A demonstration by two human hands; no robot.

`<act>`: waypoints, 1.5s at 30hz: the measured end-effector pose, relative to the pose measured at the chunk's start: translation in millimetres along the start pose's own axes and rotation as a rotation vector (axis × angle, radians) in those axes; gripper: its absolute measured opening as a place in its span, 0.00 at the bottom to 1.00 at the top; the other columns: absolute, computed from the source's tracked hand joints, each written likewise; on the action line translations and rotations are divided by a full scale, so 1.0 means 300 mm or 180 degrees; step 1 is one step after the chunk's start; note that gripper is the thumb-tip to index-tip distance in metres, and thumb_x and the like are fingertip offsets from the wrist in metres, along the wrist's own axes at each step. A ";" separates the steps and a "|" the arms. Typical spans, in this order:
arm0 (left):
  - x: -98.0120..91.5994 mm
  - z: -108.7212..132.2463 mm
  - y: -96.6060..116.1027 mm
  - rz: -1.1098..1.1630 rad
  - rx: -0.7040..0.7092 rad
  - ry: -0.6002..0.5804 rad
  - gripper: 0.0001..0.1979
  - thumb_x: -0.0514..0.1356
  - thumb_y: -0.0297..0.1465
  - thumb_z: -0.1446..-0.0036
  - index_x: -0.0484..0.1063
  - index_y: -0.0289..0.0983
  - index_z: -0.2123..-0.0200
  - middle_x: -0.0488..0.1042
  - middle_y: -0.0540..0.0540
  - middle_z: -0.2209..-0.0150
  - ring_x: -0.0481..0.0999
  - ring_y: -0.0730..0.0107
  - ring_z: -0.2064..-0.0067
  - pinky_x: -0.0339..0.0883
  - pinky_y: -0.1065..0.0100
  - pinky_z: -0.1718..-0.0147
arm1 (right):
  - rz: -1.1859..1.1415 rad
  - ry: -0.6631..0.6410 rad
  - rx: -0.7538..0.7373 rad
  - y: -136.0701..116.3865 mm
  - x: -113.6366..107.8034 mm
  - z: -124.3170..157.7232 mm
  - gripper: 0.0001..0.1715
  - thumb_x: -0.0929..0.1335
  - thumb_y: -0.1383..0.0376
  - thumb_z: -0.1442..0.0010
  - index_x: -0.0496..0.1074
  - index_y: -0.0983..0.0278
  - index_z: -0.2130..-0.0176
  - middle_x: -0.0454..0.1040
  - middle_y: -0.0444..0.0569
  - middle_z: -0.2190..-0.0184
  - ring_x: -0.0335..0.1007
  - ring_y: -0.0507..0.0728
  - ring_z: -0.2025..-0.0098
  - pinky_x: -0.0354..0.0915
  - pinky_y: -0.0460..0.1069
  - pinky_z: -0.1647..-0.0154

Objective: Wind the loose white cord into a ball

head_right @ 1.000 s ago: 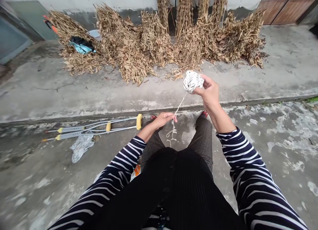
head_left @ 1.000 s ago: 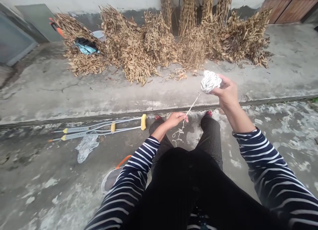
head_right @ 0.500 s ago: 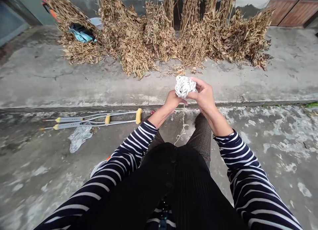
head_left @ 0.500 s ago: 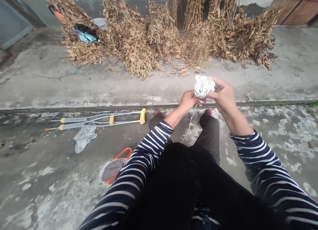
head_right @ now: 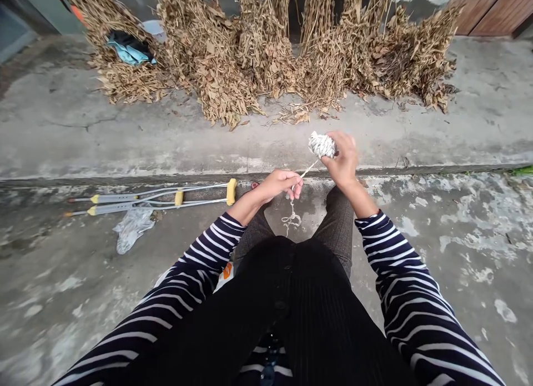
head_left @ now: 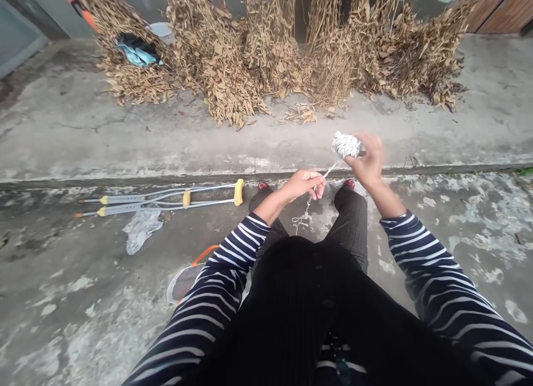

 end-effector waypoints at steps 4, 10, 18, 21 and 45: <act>-0.014 0.027 0.046 -0.0400 -0.0073 -0.0115 0.13 0.63 0.34 0.37 0.74 0.31 0.70 0.77 0.44 0.75 0.78 0.72 0.74 0.70 0.73 0.75 | 0.0639 -0.0445 -0.0484 0.030 0.035 0.052 0.31 0.68 0.69 0.53 0.76 0.63 0.48 0.75 0.55 0.45 0.66 0.69 0.42 0.64 0.71 0.35; -0.075 -0.003 0.153 -0.0965 0.0046 0.0190 0.11 0.59 0.25 0.39 0.75 0.30 0.74 0.77 0.44 0.76 0.76 0.75 0.74 0.69 0.74 0.74 | 0.0487 -0.1144 -0.0710 0.013 0.081 0.146 0.33 0.66 0.70 0.52 0.76 0.63 0.46 0.74 0.55 0.44 0.66 0.69 0.40 0.66 0.68 0.35; -0.149 -0.089 0.153 -0.1869 0.0328 0.0186 0.13 0.62 0.29 0.40 0.78 0.30 0.75 0.77 0.46 0.78 0.73 0.76 0.76 0.67 0.72 0.72 | -0.1483 -0.1897 0.0973 -0.054 0.073 0.214 0.44 0.74 0.71 0.58 0.70 0.58 0.40 0.76 0.52 0.45 0.72 0.65 0.42 0.75 0.53 0.57; -0.145 -0.088 0.116 -0.1537 0.0321 0.0029 0.12 0.64 0.32 0.39 0.80 0.30 0.71 0.78 0.47 0.75 0.74 0.76 0.74 0.68 0.73 0.71 | -0.2392 -0.1957 0.1511 -0.093 0.037 0.223 0.51 0.81 0.68 0.62 0.70 0.56 0.40 0.78 0.50 0.48 0.74 0.62 0.44 0.75 0.50 0.54; -0.027 -0.046 -0.042 0.0104 0.0009 -0.0291 0.16 0.67 0.39 0.37 0.75 0.29 0.64 0.78 0.43 0.71 0.79 0.73 0.71 0.73 0.71 0.72 | -0.1617 -0.0235 0.1096 -0.087 -0.053 0.075 0.33 0.81 0.63 0.63 0.79 0.64 0.55 0.80 0.49 0.55 0.76 0.61 0.51 0.75 0.59 0.44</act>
Point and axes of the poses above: each hand's wrist, its own z-axis away from the middle knuckle, its own x-axis out of the palm, y = z × x, the point moved 1 cm from there along -z, towards the middle knuckle
